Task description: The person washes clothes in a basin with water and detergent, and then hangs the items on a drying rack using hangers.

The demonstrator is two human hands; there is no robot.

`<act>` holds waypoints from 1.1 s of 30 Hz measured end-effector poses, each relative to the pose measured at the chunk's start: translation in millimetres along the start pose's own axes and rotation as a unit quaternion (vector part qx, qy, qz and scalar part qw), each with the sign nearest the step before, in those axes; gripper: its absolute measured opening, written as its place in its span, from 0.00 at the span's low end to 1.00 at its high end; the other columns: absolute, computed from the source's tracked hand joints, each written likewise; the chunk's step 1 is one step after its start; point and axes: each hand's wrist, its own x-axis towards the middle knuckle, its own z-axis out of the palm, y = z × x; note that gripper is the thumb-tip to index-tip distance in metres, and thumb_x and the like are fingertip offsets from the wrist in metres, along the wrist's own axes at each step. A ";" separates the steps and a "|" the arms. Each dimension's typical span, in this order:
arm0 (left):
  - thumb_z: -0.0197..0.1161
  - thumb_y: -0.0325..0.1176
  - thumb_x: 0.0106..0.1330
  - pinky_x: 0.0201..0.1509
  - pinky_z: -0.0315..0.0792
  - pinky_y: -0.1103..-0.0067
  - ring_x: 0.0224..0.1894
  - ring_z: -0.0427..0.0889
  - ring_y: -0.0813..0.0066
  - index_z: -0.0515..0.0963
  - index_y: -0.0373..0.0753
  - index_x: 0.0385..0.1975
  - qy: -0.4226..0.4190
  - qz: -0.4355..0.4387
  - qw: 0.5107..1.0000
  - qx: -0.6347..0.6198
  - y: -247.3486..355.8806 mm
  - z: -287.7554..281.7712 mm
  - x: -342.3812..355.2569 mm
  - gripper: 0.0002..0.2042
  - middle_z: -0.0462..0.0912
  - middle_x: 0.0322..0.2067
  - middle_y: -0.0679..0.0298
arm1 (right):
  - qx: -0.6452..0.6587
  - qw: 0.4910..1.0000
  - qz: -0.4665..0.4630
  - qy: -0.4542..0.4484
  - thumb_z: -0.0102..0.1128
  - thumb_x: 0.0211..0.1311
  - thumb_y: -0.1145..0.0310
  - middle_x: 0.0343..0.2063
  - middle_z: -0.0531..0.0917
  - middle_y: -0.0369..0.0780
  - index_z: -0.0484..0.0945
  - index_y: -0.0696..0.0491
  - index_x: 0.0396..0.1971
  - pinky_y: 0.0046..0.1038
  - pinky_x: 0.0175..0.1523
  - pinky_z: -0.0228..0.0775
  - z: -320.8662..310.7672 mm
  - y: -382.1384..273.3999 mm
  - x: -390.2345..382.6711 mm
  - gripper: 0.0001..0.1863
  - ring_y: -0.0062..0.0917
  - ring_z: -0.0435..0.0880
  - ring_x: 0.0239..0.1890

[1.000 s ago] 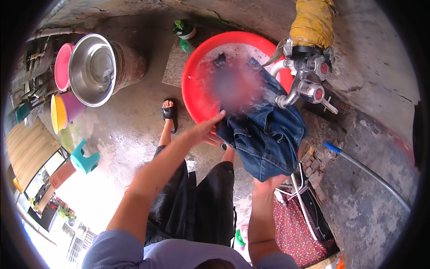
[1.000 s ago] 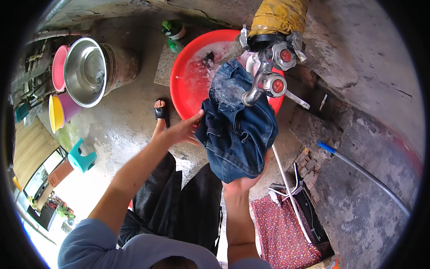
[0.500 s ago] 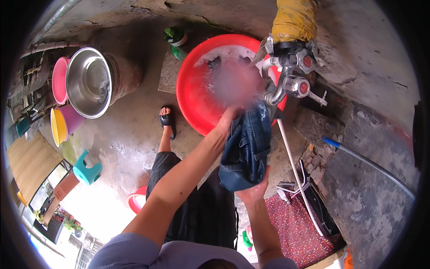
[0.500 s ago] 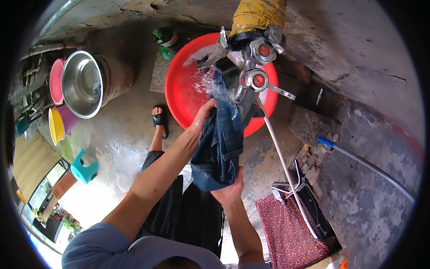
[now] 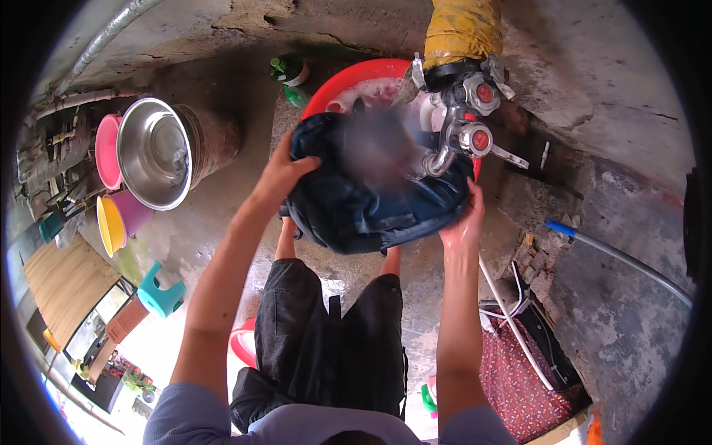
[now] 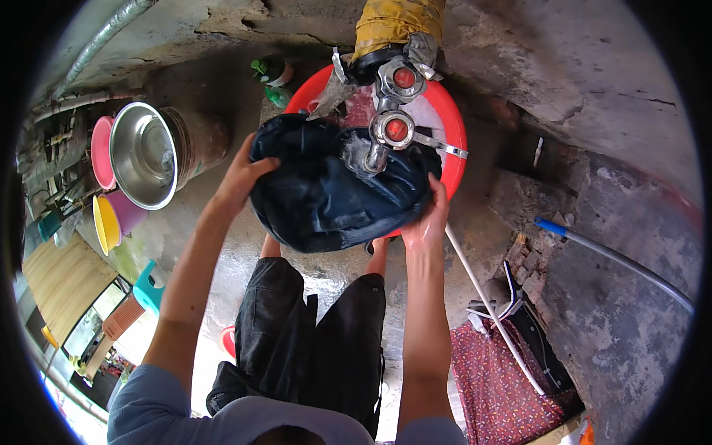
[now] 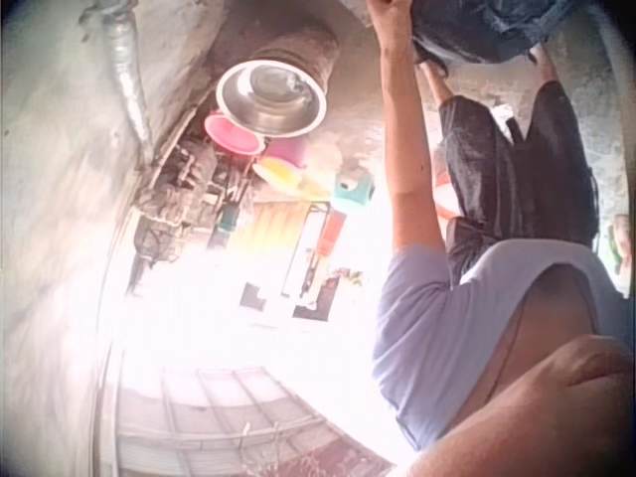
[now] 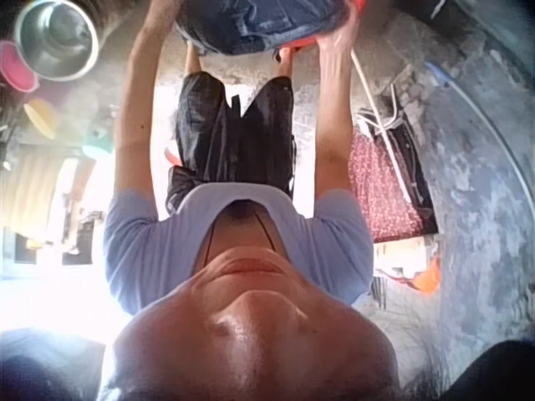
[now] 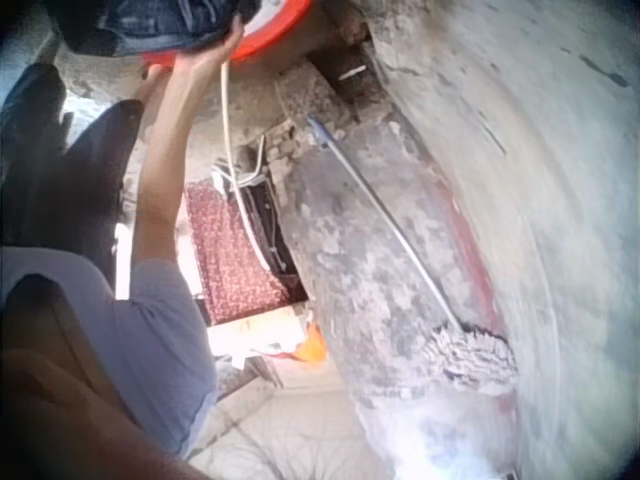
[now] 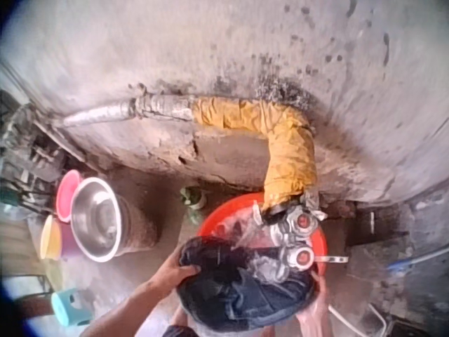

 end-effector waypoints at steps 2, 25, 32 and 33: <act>0.60 0.24 0.46 0.49 0.67 0.80 0.44 0.73 0.71 0.60 0.34 0.53 -0.004 0.002 0.999 0.052 -0.9 -28.7 -4.6 0.30 0.74 0.42 0.55 | 0.031 0.998 -0.013 -0.048 0.52 0.56 0.62 0.44 0.76 0.39 0.69 0.56 0.47 0.34 0.52 0.66 26.0 -2.3 -4.3 0.21 0.30 0.75 0.45; 0.56 0.43 0.59 0.40 0.73 0.80 0.37 0.78 0.73 0.68 0.30 0.46 -0.040 -0.099 0.993 -0.042 68.6 9.4 12.8 0.23 0.77 0.36 0.58 | 0.065 0.985 -0.099 -0.127 0.48 0.58 0.53 0.45 0.75 0.47 0.70 0.60 0.46 0.38 0.57 0.61 3.7 -55.7 -79.7 0.25 0.36 0.74 0.47; 0.57 0.50 0.57 0.45 0.68 0.81 0.41 0.75 0.74 0.67 0.28 0.47 -0.197 -0.017 0.956 0.217 18.4 70.0 61.7 0.29 0.75 0.42 0.58 | 0.187 0.939 -0.126 -0.258 0.39 0.61 0.46 0.55 0.64 0.49 0.59 0.64 0.54 0.38 0.65 0.43 -83.2 -73.1 -125.3 0.35 0.37 0.62 0.57; 0.56 0.49 0.57 0.47 0.67 0.81 0.43 0.74 0.74 0.67 0.28 0.47 -0.205 -0.015 0.934 0.293 30.9 81.7 55.8 0.29 0.74 0.43 0.57 | 0.196 0.939 -0.129 -0.252 0.38 0.61 0.46 0.55 0.63 0.49 0.58 0.64 0.55 0.38 0.65 0.42 -75.9 -73.2 -126.6 0.36 0.38 0.61 0.58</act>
